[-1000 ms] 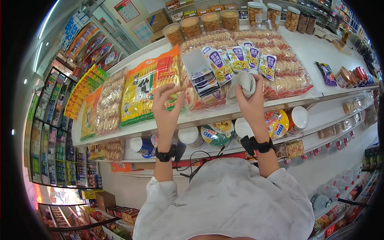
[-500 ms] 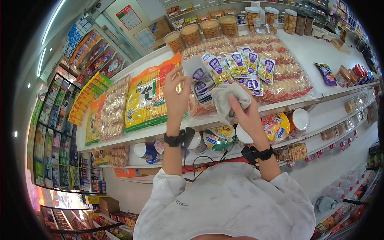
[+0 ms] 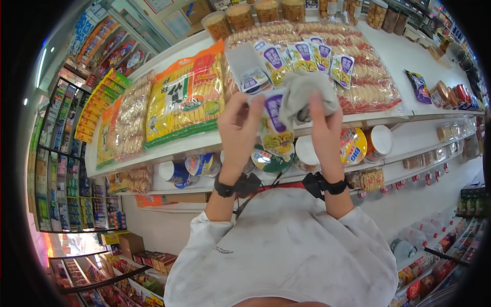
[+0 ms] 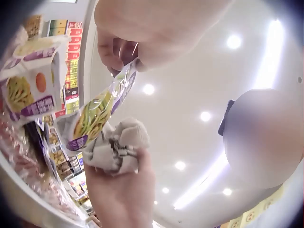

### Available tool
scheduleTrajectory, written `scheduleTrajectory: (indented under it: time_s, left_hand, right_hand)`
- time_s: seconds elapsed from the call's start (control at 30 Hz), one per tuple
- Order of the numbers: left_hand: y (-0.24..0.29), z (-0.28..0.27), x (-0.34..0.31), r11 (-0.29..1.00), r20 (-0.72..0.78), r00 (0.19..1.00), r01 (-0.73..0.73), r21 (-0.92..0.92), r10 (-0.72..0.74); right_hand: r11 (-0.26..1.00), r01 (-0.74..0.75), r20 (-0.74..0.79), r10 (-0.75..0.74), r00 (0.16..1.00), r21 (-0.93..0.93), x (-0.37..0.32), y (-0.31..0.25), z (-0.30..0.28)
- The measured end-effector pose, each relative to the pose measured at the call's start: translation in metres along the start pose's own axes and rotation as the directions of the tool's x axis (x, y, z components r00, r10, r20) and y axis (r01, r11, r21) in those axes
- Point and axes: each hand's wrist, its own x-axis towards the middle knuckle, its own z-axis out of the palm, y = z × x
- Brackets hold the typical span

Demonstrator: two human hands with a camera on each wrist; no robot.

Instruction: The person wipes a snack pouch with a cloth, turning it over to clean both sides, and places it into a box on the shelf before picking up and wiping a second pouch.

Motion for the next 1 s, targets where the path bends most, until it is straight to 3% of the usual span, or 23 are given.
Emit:
scheduleTrajectory:
  time_s: [0.07, 0.1, 0.2, 0.33, 0.37, 0.47, 0.5, 0.6, 0.63, 0.83, 1.0]
  left_hand:
    - [-0.022, 0.013, -0.005, 0.985, 0.062, 0.984, -0.167, 0.042, 0.164]
    - [-0.023, 0.022, -0.010, 0.991, 0.001, 0.991, -0.133, -0.007, 0.133]
    - [-0.029, 0.027, -0.015, 0.982, -0.176, 0.967, -0.187, 0.012, 0.186]
    - [-0.006, 0.026, -0.013, 0.968, -0.290, 0.956, -0.032, -0.250, -0.044]
    - [-0.005, 0.021, -0.012, 0.964, -0.297, 0.953, -0.025, -0.263, -0.056]
    - [-0.012, 0.013, -0.007, 0.944, -0.398, 0.916, -0.086, -0.318, -0.050]
    - [-0.012, 0.005, -0.006, 0.908, -0.368, 0.920, -0.037, -0.418, -0.132]
    - [0.006, -0.008, 0.002, 0.866, -0.430, 0.886, -0.069, -0.495, -0.175]
    - [0.010, -0.015, 0.002, 0.848, -0.383, 0.907, -0.056, -0.527, -0.178]
    - [0.012, -0.019, 0.005, 0.793, -0.355, 0.877, 0.048, -0.607, -0.325]
    - [0.001, -0.024, 0.004, 0.828, -0.304, 0.935, -0.022, -0.561, -0.181]
  right_hand:
    - [0.997, -0.057, 0.074, 0.060, 0.995, -0.052, 0.000, 0.006, 0.003]
    - [0.996, -0.085, 0.028, 0.085, 0.996, -0.019, 0.000, 0.007, 0.008]
    - [0.991, -0.068, 0.077, 0.078, 0.994, -0.117, -0.006, 0.013, 0.021]
    - [0.958, 0.158, 0.258, -0.094, 0.962, -0.240, -0.014, 0.024, 0.030]
    - [0.971, 0.073, 0.284, -0.006, 0.959, -0.227, -0.017, 0.021, 0.032]
    - [0.973, 0.060, 0.391, 0.032, 0.920, -0.222, -0.023, 0.027, 0.035]
    - [0.966, 0.068, 0.419, 0.045, 0.907, -0.250, -0.026, 0.032, 0.035]
    - [0.959, 0.097, 0.446, 0.033, 0.895, -0.266, -0.035, 0.036, 0.039]
    - [0.958, 0.087, 0.456, 0.050, 0.889, -0.274, -0.038, 0.036, 0.038]
    - [0.940, 0.110, 0.539, 0.088, 0.838, -0.324, -0.046, 0.030, 0.028]
    - [0.969, -0.010, 0.422, 0.117, 0.899, -0.248, -0.048, 0.025, 0.021]
